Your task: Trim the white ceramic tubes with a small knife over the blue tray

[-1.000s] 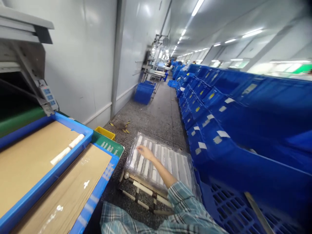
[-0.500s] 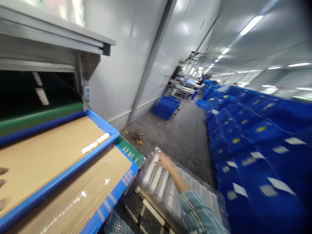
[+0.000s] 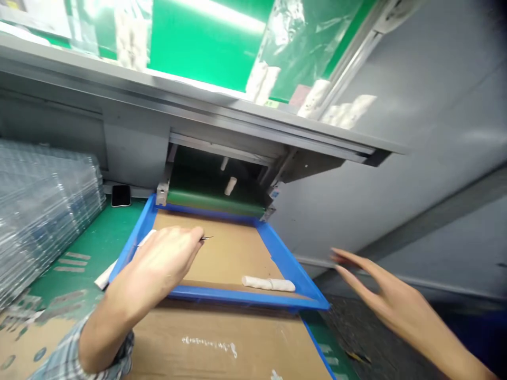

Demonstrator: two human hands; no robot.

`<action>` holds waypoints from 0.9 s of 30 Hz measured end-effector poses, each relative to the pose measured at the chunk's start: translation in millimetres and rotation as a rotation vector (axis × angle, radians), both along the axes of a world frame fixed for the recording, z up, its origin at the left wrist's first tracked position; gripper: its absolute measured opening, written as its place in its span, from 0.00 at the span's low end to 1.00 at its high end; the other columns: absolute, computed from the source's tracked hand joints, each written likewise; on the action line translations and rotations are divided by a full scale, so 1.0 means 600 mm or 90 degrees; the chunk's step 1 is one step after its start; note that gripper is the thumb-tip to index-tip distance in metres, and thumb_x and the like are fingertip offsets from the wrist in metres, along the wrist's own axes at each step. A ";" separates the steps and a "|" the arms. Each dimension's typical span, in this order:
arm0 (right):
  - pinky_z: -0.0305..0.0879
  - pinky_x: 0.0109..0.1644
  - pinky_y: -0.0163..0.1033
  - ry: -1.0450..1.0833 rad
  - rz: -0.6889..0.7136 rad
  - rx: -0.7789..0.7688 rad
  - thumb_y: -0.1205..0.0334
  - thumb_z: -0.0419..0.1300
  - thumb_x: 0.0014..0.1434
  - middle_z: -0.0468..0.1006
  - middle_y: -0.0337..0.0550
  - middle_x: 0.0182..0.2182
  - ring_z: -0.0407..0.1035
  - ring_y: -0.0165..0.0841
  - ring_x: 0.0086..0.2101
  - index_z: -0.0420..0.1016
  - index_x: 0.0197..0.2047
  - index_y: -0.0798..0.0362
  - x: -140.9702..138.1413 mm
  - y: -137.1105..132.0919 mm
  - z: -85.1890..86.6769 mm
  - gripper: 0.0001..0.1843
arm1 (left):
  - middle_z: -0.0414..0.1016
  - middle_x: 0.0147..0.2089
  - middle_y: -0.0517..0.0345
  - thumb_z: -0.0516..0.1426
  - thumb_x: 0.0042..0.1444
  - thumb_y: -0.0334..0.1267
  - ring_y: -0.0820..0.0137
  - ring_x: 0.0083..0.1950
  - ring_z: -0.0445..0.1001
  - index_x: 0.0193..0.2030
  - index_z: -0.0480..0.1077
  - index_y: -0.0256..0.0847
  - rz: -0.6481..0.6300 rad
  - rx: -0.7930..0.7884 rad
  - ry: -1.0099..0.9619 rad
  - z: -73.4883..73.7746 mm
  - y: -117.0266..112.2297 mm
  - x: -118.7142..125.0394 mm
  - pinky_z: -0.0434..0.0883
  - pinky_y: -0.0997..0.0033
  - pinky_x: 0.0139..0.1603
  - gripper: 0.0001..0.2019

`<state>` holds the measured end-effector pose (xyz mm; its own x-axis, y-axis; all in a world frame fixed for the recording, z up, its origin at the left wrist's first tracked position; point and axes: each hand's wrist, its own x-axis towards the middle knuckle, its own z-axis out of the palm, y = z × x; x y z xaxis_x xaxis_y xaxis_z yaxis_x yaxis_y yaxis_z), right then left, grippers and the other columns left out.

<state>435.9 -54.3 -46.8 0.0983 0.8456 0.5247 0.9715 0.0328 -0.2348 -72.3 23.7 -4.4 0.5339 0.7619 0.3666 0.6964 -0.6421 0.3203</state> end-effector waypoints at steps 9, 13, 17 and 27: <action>0.76 0.60 0.58 0.161 0.069 -0.035 0.49 0.65 0.73 0.78 0.55 0.60 0.78 0.47 0.55 0.71 0.68 0.55 -0.326 0.475 0.019 0.27 | 0.75 0.27 0.60 0.52 0.76 0.37 0.64 0.27 0.72 0.40 0.75 0.47 0.013 -0.020 0.050 0.013 -0.001 -0.015 0.61 0.65 0.32 0.13; 0.79 0.53 0.51 0.156 0.169 -0.014 0.54 0.65 0.73 0.81 0.48 0.52 0.79 0.40 0.47 0.76 0.59 0.55 -0.400 0.476 0.038 0.17 | 0.81 0.35 0.57 0.52 0.77 0.39 0.60 0.37 0.81 0.44 0.76 0.48 0.023 0.009 0.013 0.025 0.006 -0.019 0.62 0.67 0.33 0.12; 0.76 0.51 0.44 0.114 0.316 0.013 0.57 0.69 0.67 0.82 0.42 0.46 0.78 0.39 0.43 0.78 0.61 0.48 -0.430 0.347 0.052 0.20 | 0.85 0.44 0.55 0.55 0.75 0.38 0.59 0.45 0.84 0.57 0.75 0.49 0.090 -0.005 -0.125 0.032 0.030 -0.016 0.67 0.68 0.38 0.10; 0.75 0.47 0.36 0.334 0.475 0.067 0.50 0.74 0.65 0.83 0.40 0.44 0.79 0.36 0.42 0.80 0.51 0.44 -0.419 0.101 0.064 0.15 | 0.83 0.44 0.59 0.66 0.66 0.43 0.68 0.41 0.76 0.52 0.81 0.43 -0.186 -0.119 -0.343 0.004 0.041 0.024 0.66 0.73 0.39 0.11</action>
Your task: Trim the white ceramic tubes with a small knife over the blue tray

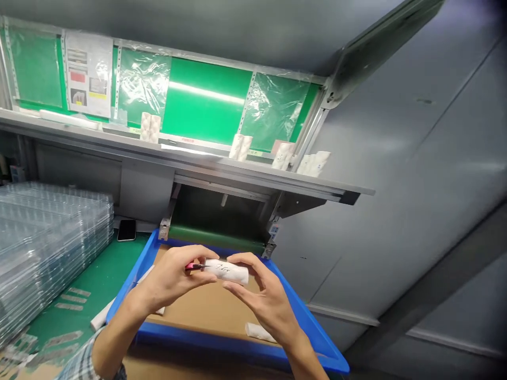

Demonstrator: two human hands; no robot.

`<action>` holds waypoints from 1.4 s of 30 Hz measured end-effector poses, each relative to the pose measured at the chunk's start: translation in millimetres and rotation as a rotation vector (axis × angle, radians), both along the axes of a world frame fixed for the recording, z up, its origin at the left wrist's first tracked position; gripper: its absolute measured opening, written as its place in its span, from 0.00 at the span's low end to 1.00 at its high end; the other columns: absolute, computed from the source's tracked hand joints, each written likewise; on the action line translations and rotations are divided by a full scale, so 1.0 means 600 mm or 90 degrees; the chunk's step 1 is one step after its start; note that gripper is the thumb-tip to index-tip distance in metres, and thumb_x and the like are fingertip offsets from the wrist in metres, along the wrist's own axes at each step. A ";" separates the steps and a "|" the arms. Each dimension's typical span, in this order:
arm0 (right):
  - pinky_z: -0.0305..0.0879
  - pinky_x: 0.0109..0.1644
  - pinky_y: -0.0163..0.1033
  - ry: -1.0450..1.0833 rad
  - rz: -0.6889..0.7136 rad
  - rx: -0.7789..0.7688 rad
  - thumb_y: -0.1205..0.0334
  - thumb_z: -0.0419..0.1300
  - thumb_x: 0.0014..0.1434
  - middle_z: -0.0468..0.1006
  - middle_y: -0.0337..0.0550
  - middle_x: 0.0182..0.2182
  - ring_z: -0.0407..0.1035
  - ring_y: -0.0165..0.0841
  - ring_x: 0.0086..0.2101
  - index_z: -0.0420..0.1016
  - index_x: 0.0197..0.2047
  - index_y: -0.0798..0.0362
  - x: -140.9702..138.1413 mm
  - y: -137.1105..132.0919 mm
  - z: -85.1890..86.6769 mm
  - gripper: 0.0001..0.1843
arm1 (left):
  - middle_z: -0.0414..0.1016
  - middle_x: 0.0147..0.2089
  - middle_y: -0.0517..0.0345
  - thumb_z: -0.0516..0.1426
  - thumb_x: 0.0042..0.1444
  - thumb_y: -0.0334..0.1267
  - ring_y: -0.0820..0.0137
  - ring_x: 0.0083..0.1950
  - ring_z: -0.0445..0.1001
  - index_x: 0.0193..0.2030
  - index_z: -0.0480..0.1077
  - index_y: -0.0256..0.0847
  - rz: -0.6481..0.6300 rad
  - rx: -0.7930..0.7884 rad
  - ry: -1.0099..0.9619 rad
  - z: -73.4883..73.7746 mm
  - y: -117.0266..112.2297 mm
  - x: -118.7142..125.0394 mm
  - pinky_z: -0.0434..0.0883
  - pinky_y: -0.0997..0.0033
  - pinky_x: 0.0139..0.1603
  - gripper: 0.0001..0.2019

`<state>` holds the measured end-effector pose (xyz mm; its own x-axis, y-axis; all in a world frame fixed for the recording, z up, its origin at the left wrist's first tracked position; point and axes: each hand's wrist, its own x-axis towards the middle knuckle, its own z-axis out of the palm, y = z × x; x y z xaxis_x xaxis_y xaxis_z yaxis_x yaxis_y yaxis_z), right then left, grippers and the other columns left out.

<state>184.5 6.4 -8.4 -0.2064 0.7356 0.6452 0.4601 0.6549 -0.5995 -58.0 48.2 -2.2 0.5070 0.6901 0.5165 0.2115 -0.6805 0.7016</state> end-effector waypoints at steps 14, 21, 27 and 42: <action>0.77 0.50 0.34 0.132 0.067 -0.141 0.50 0.75 0.63 0.87 0.40 0.46 0.81 0.36 0.45 0.86 0.52 0.43 0.029 -0.013 0.009 0.16 | 0.81 0.40 0.57 0.66 0.65 0.49 0.72 0.33 0.67 0.56 0.81 0.43 0.002 -0.077 -0.065 -0.011 -0.022 0.032 0.62 0.75 0.32 0.17; 0.78 0.48 0.31 0.131 0.070 -0.112 0.51 0.76 0.62 0.87 0.39 0.45 0.82 0.35 0.44 0.87 0.51 0.41 0.026 -0.015 0.012 0.14 | 0.83 0.39 0.56 0.66 0.65 0.47 0.70 0.34 0.71 0.55 0.82 0.43 0.002 -0.049 -0.067 -0.009 -0.026 0.033 0.65 0.77 0.31 0.15; 0.82 0.53 0.35 0.197 0.111 -0.197 0.49 0.76 0.63 0.87 0.43 0.53 0.84 0.39 0.49 0.84 0.59 0.41 0.023 -0.019 0.008 0.22 | 0.87 0.44 0.56 0.68 0.66 0.46 0.72 0.35 0.77 0.56 0.83 0.44 -0.003 0.023 -0.086 -0.006 -0.023 0.028 0.69 0.78 0.33 0.15; 0.82 0.55 0.42 0.207 0.162 -0.211 0.49 0.69 0.70 0.86 0.47 0.54 0.86 0.40 0.45 0.81 0.61 0.46 0.017 -0.028 0.010 0.20 | 0.86 0.44 0.56 0.66 0.69 0.44 0.71 0.37 0.77 0.59 0.80 0.46 -0.006 0.155 -0.087 -0.014 -0.016 0.026 0.72 0.76 0.40 0.14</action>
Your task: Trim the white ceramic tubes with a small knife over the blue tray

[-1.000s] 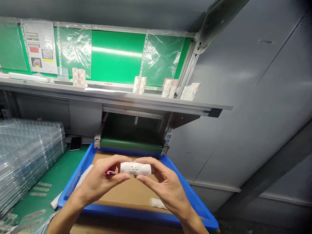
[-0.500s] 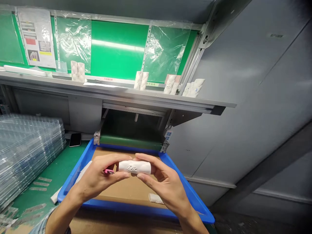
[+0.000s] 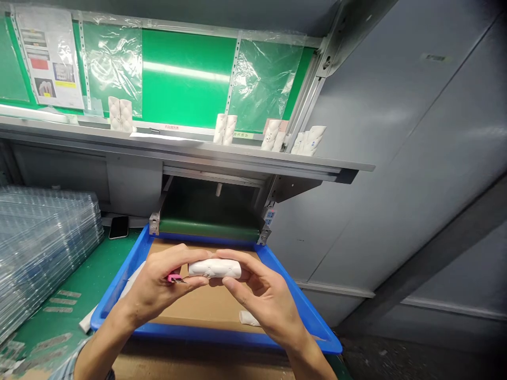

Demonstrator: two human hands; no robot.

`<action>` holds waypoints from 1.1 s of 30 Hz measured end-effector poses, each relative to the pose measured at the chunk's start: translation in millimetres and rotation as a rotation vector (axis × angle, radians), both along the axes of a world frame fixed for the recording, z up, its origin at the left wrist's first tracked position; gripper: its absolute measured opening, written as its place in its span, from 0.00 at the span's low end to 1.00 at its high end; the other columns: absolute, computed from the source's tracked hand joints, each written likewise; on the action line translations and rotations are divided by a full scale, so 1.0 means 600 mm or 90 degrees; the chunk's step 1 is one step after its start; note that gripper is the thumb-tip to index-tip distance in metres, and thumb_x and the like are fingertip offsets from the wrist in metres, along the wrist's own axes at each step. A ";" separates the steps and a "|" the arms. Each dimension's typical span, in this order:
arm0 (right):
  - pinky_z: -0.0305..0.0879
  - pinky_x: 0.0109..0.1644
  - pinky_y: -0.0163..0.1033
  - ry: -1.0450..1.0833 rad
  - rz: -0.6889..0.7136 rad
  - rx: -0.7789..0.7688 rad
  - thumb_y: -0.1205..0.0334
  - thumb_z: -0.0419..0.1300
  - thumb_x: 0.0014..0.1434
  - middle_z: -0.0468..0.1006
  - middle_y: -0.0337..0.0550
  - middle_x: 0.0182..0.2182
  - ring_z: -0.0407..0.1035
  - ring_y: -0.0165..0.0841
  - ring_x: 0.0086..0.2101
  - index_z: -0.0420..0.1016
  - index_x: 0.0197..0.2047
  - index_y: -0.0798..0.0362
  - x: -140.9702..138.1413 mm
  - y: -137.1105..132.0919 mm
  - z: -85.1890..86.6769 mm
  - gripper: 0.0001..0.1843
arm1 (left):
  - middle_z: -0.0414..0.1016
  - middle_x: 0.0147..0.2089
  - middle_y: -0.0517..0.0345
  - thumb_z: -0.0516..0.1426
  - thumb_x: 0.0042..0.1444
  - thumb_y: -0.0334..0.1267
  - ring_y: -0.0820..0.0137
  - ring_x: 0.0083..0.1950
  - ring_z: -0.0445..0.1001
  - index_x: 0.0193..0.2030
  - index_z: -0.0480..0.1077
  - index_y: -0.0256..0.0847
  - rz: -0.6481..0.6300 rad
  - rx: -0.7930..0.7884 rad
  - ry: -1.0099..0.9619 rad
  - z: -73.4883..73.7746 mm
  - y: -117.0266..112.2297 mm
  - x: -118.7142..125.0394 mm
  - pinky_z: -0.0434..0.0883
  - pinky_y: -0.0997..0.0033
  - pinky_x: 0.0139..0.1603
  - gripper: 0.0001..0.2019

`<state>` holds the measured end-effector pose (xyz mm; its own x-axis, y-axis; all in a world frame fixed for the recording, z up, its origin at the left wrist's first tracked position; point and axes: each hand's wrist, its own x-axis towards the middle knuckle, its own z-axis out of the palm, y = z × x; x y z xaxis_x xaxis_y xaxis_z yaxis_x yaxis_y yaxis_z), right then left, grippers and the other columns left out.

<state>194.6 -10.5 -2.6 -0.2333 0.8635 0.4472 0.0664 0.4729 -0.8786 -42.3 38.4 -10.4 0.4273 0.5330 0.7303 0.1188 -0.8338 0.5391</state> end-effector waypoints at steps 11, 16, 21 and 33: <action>0.80 0.59 0.42 -0.022 -0.046 0.027 0.49 0.70 0.69 0.85 0.48 0.57 0.82 0.41 0.53 0.77 0.64 0.44 0.003 0.001 -0.003 0.24 | 0.85 0.50 0.57 0.66 0.69 0.47 0.70 0.41 0.80 0.60 0.78 0.45 0.030 -0.043 0.009 -0.011 -0.003 -0.001 0.73 0.75 0.44 0.17; 0.78 0.63 0.44 -0.024 -0.062 0.052 0.51 0.72 0.67 0.85 0.48 0.57 0.81 0.41 0.55 0.76 0.65 0.44 0.002 0.004 -0.008 0.25 | 0.86 0.53 0.57 0.66 0.69 0.47 0.69 0.45 0.82 0.61 0.77 0.46 0.002 -0.099 0.022 -0.007 -0.003 -0.003 0.74 0.76 0.47 0.17; 0.80 0.61 0.47 -0.009 -0.061 0.000 0.48 0.75 0.64 0.86 0.50 0.56 0.83 0.43 0.53 0.75 0.67 0.46 0.002 0.008 -0.009 0.32 | 0.85 0.52 0.54 0.67 0.68 0.46 0.65 0.47 0.82 0.58 0.79 0.44 0.004 -0.097 -0.004 -0.002 -0.002 -0.003 0.76 0.73 0.49 0.16; 0.81 0.60 0.42 -0.026 -0.096 0.077 0.51 0.74 0.66 0.87 0.45 0.54 0.83 0.40 0.52 0.80 0.62 0.43 0.003 0.008 -0.011 0.24 | 0.84 0.46 0.54 0.63 0.70 0.48 0.67 0.40 0.78 0.59 0.79 0.45 0.003 -0.106 0.010 -0.003 0.000 -0.004 0.76 0.71 0.48 0.16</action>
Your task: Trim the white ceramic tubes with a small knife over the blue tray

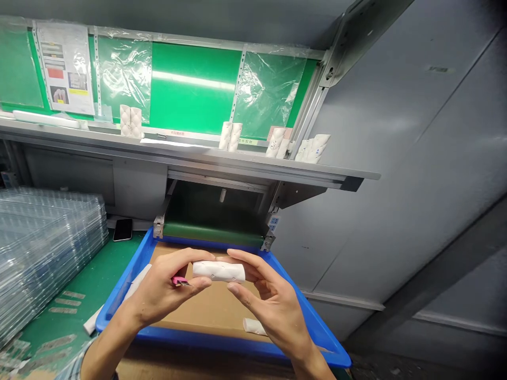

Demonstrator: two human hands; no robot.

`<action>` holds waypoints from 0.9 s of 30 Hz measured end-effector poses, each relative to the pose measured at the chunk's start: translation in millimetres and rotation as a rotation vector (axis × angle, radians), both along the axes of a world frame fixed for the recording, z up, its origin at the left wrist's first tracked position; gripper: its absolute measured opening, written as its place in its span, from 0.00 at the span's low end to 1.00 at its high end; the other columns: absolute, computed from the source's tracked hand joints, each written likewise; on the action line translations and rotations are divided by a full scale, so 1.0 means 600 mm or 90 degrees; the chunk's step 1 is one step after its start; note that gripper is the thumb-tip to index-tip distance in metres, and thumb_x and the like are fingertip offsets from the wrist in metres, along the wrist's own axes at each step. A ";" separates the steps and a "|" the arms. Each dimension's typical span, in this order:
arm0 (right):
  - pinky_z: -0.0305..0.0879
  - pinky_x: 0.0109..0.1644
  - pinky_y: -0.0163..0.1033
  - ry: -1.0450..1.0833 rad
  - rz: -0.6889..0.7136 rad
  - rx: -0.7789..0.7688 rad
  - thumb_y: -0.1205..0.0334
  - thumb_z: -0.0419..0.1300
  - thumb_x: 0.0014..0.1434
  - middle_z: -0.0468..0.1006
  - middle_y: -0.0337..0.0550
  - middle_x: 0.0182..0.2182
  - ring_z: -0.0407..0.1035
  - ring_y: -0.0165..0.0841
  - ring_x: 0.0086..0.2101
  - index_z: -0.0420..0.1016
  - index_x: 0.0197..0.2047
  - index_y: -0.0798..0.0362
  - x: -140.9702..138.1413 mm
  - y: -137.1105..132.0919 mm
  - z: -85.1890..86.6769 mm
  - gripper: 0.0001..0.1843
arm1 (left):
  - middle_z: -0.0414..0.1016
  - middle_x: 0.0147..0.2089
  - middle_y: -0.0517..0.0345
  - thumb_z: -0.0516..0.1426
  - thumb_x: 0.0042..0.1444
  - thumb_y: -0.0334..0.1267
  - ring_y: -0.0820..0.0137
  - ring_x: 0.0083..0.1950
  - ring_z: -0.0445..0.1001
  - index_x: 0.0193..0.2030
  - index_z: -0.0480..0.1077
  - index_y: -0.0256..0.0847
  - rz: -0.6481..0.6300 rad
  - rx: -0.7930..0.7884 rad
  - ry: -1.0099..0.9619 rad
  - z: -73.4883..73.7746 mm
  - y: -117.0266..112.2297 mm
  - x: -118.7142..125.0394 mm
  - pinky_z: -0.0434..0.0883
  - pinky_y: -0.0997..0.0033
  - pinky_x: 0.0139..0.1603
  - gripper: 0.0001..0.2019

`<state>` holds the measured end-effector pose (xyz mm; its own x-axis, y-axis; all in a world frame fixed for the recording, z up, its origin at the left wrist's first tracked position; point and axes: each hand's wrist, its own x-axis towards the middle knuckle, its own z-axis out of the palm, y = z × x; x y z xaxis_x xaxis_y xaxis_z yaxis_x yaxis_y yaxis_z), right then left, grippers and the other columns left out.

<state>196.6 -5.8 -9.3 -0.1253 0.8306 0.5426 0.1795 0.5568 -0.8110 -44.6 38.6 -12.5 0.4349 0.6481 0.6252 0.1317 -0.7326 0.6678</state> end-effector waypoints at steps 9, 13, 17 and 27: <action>0.79 0.62 0.45 -0.027 -0.013 0.062 0.54 0.72 0.68 0.86 0.44 0.56 0.82 0.41 0.55 0.80 0.63 0.41 -0.001 -0.004 0.004 0.22 | 0.83 0.47 0.55 0.63 0.71 0.47 0.71 0.34 0.71 0.62 0.79 0.46 -0.002 0.013 0.033 0.002 0.000 -0.003 0.67 0.74 0.36 0.17; 0.80 0.61 0.45 -0.029 -0.015 0.037 0.52 0.72 0.68 0.87 0.45 0.55 0.83 0.42 0.53 0.79 0.63 0.42 0.001 -0.004 0.005 0.22 | 0.83 0.48 0.55 0.64 0.70 0.46 0.70 0.36 0.73 0.64 0.77 0.46 0.010 0.026 0.029 -0.004 0.002 -0.003 0.69 0.73 0.39 0.18; 0.78 0.64 0.43 -0.049 -0.013 0.055 0.55 0.73 0.68 0.86 0.41 0.57 0.81 0.39 0.56 0.78 0.64 0.38 0.000 -0.004 0.001 0.23 | 0.84 0.50 0.55 0.63 0.71 0.48 0.69 0.40 0.76 0.62 0.77 0.45 0.010 -0.016 0.034 -0.003 0.004 -0.004 0.70 0.73 0.41 0.18; 0.77 0.65 0.42 -0.012 0.002 0.065 0.58 0.72 0.69 0.86 0.42 0.57 0.81 0.38 0.56 0.76 0.66 0.39 -0.006 0.000 -0.005 0.25 | 0.80 0.46 0.57 0.65 0.68 0.48 0.70 0.36 0.74 0.61 0.74 0.44 0.006 -0.039 0.006 -0.005 0.004 -0.005 0.68 0.73 0.37 0.19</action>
